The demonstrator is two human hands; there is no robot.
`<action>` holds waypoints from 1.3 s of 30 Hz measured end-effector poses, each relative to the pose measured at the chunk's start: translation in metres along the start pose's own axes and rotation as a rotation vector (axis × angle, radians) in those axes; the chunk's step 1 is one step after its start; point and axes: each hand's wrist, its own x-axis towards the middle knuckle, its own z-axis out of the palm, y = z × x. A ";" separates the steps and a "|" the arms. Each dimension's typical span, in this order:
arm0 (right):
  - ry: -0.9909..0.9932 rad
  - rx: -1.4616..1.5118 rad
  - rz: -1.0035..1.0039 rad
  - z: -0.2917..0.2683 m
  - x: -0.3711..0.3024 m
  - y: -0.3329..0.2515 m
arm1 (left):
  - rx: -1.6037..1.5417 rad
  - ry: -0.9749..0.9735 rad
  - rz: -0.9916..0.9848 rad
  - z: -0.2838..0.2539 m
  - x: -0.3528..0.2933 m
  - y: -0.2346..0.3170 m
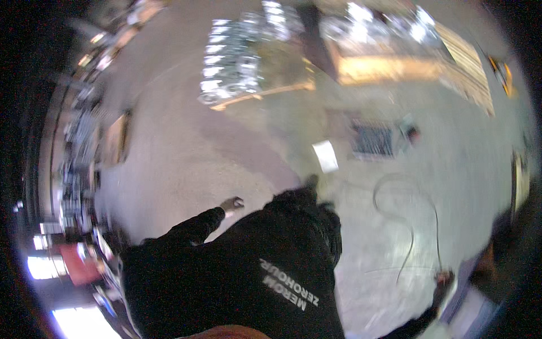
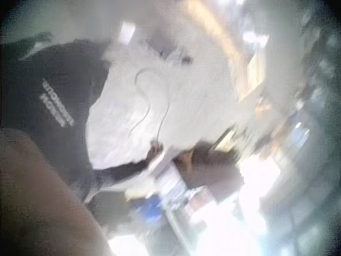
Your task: The person smooths and cleans metal castings using a sanding block and a pneumatic air gun. They handle each casting one at a time, sanding edges and blowing away debris before placing the finished pieces on a wooden pallet.
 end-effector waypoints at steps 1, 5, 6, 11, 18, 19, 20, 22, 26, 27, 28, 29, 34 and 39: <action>-0.131 0.161 -0.144 -0.003 -0.013 0.012 | -0.109 -0.003 -0.096 -0.004 0.011 0.015; 0.163 0.026 0.049 0.028 -0.049 0.014 | -0.129 0.144 0.111 -0.026 0.039 0.067; 0.042 -0.229 -0.005 0.040 -0.049 0.006 | -0.197 0.173 0.096 -0.034 0.036 0.075; -0.227 -0.273 0.208 0.114 -0.041 0.026 | -0.263 -0.002 0.213 -0.022 0.014 0.134; -0.303 -0.503 0.096 0.182 0.014 0.009 | 0.008 -0.082 0.098 0.010 -0.006 0.152; -0.426 -0.582 0.016 0.188 0.019 0.000 | 0.131 -0.057 0.107 0.012 -0.007 0.146; -0.552 -0.659 -0.060 0.194 0.025 -0.009 | 0.106 -0.064 0.090 0.015 -0.006 0.139; -0.589 -0.676 0.051 0.205 0.038 -0.021 | -0.034 -0.074 0.121 0.021 -0.001 0.127; -0.316 -0.624 0.120 0.216 0.050 -0.017 | 0.081 -0.039 0.060 0.020 0.007 0.123; -0.409 -0.744 0.107 0.217 0.051 -0.012 | 0.096 -0.020 0.131 0.018 0.010 0.126; -0.561 -0.905 0.108 0.215 0.051 -0.006 | 0.095 -0.014 0.131 0.016 0.010 0.130; -0.327 -0.831 0.194 0.214 0.049 0.000 | 0.083 -0.011 0.097 0.014 0.011 0.133; -0.440 -0.828 0.148 0.216 0.034 0.032 | 0.001 -0.066 0.139 0.009 0.014 0.139; -0.316 -0.795 0.198 0.247 0.025 0.047 | 0.000 -0.090 0.110 0.012 0.022 0.135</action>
